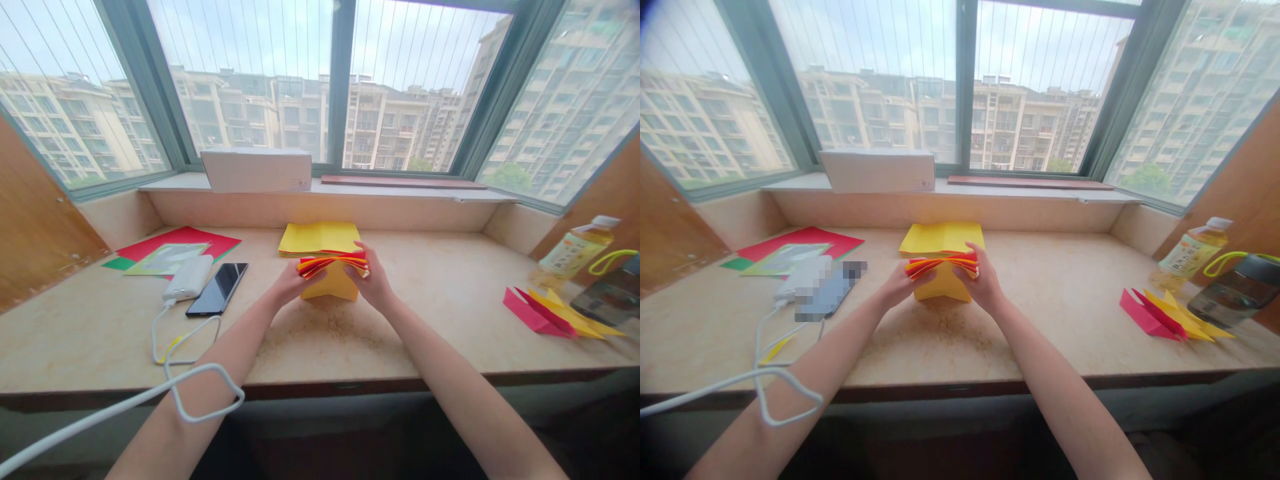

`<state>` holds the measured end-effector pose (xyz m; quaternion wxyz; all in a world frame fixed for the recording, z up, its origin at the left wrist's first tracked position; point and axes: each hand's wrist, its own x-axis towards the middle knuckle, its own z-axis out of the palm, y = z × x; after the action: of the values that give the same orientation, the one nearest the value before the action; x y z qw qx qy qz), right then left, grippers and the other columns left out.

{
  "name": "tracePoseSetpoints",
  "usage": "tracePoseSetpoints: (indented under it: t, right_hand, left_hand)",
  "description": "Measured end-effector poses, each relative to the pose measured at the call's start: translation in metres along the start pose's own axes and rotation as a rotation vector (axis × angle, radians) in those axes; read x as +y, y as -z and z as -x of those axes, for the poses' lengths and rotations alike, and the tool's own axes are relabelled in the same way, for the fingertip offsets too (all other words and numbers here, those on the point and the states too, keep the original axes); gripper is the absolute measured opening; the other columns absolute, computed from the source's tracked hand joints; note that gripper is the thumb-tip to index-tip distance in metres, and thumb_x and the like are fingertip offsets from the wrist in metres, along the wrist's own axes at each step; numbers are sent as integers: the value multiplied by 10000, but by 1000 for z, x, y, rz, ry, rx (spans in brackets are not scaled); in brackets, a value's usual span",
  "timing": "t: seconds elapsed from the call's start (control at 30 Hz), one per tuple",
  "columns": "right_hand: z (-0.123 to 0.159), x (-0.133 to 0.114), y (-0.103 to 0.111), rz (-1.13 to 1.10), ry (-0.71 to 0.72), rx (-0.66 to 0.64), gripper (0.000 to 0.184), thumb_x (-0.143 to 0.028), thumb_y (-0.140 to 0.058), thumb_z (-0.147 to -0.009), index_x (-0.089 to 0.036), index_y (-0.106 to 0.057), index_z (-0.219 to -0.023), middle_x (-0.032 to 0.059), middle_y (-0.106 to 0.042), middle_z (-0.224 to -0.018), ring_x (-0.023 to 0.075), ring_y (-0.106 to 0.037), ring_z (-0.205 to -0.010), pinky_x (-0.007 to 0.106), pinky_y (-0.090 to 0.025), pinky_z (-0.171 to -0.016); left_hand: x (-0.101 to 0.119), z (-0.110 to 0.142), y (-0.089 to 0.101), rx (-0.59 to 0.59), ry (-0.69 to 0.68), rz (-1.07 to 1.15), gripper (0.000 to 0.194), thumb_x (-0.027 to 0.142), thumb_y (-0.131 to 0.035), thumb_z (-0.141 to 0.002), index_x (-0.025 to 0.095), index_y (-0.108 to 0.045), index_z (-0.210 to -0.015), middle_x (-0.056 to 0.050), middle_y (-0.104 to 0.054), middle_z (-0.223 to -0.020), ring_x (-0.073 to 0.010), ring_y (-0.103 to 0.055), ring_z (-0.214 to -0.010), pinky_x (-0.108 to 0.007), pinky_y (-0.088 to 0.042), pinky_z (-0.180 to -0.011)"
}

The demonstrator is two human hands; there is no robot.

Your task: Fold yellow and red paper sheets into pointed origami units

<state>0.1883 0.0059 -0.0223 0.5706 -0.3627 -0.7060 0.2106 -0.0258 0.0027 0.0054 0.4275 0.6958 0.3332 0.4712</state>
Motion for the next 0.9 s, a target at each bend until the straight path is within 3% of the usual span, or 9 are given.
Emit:
tracePoseSetpoints:
  t: [0.17,0.33,0.47,0.7,0.9]
  right_hand:
    - [-2,5,-1,-133,-103,68,638,-461,-723,-790,-237,-446,-1320,66,-682,-1009,226,-660,-928,392,-526,-854]
    - [-6,3,-1,-327,-241,-29,389,-507,-667,-815,-201,-646,-1054,89,-725,-1050,253,-677,-953,400,-549,-838]
    - [-6,-2,-4,-419,-330,14,417,-556,-670,-786,-202,-657,-1007,74,-747,-1009,265,-698,-896,411,-574,-796]
    - [-3,-2,-11,-555,-367,57,401,-523,-707,-763,-212,-626,-1003,73,-744,-1031,270,-713,-898,412,-590,-784]
    - [-3,-1,-11,-513,-354,162,394,-520,-717,-748,-207,-629,-970,52,-752,-983,256,-711,-867,376,-591,-748]
  left_hand:
    - [-6,-3,-2,39,32,89,460,385,-787,-707,172,-725,-1110,-90,-719,-1153,-329,-633,-1075,-411,-492,-931]
    - [-14,-7,-4,66,17,152,466,380,-796,-692,156,-710,-1091,-99,-718,-1105,-311,-648,-1019,-404,-513,-876]
    - [-13,-8,-5,99,5,159,512,375,-827,-665,136,-684,-1096,-118,-703,-1098,-306,-641,-1021,-368,-513,-843]
    - [-7,2,-11,-64,120,200,531,394,-778,-738,151,-635,-1188,-131,-681,-1182,-337,-628,-1072,-391,-521,-855]
    - [-9,3,-13,-52,189,181,540,470,-760,-737,121,-662,-1137,-127,-707,-1121,-331,-642,-1032,-408,-519,-853]
